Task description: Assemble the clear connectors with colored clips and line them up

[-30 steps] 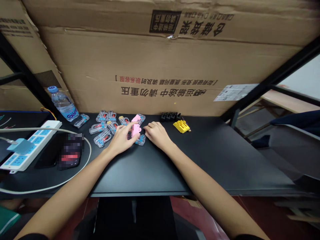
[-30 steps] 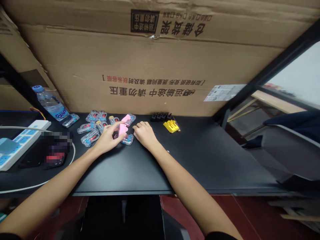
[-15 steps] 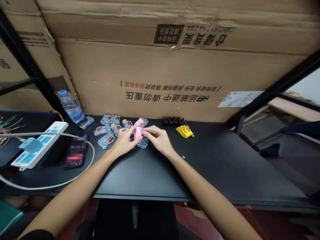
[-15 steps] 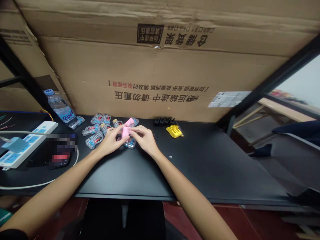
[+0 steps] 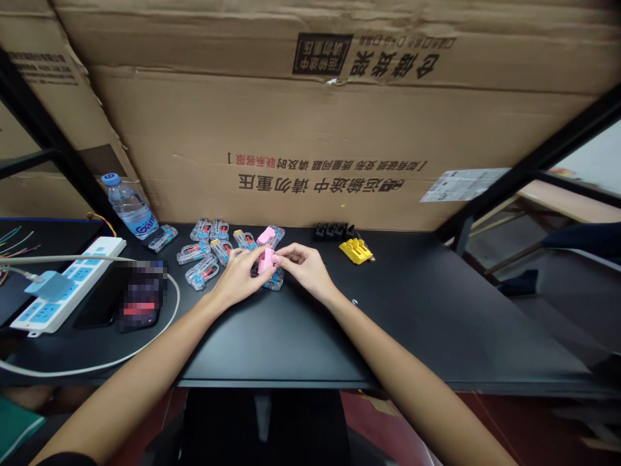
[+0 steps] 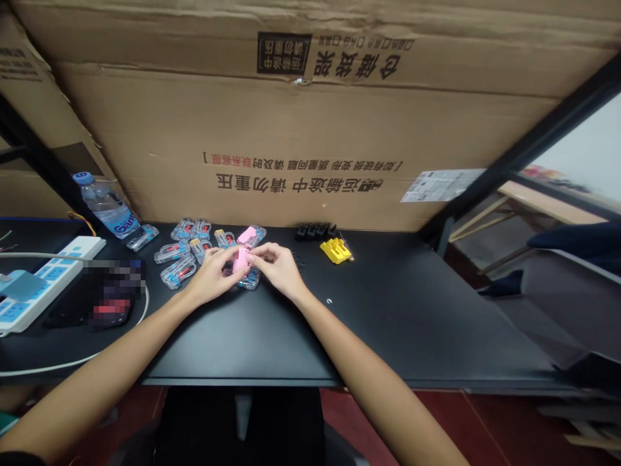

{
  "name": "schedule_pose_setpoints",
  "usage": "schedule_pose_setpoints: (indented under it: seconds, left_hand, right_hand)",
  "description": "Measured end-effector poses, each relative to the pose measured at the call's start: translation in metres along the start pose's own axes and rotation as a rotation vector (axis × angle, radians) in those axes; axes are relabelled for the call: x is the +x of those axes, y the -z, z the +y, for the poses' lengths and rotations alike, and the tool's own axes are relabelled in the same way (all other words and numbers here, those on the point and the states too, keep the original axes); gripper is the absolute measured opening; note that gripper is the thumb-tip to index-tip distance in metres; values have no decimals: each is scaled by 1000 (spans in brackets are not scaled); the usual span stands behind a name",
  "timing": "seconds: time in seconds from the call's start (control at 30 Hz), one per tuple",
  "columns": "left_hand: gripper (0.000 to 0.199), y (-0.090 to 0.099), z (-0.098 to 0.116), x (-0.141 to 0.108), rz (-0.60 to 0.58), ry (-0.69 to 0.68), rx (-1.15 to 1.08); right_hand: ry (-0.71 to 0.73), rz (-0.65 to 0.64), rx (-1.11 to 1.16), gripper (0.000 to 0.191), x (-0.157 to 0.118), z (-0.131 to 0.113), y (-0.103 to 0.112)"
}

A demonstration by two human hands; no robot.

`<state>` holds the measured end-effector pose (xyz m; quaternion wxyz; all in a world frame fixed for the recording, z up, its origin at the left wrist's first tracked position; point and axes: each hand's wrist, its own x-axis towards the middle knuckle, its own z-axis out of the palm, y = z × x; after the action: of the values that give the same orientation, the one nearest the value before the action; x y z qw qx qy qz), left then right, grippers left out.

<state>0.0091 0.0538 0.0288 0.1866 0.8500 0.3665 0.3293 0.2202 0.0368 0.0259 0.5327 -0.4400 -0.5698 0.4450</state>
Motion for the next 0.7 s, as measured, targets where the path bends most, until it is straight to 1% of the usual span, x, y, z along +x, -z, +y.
schedule_pose_setpoints:
  seconds: [0.13,0.4,0.57,0.7]
  left_hand:
    - [23,-2,0,0,-5,3,15]
    - [21,-2,0,1,-4,32,42]
    - [25,-3,0,0,-19,5,50]
    - [26,-3,0,0,-23,0,43]
  right_hand:
    - [-8,-9,1,39,1,0,3]
    - [-69,-33,42,38,0,-3,2]
    - [-106,-6,92,39,-1,-3,1]
    - [-99,1,71,38,-1,-4,2]
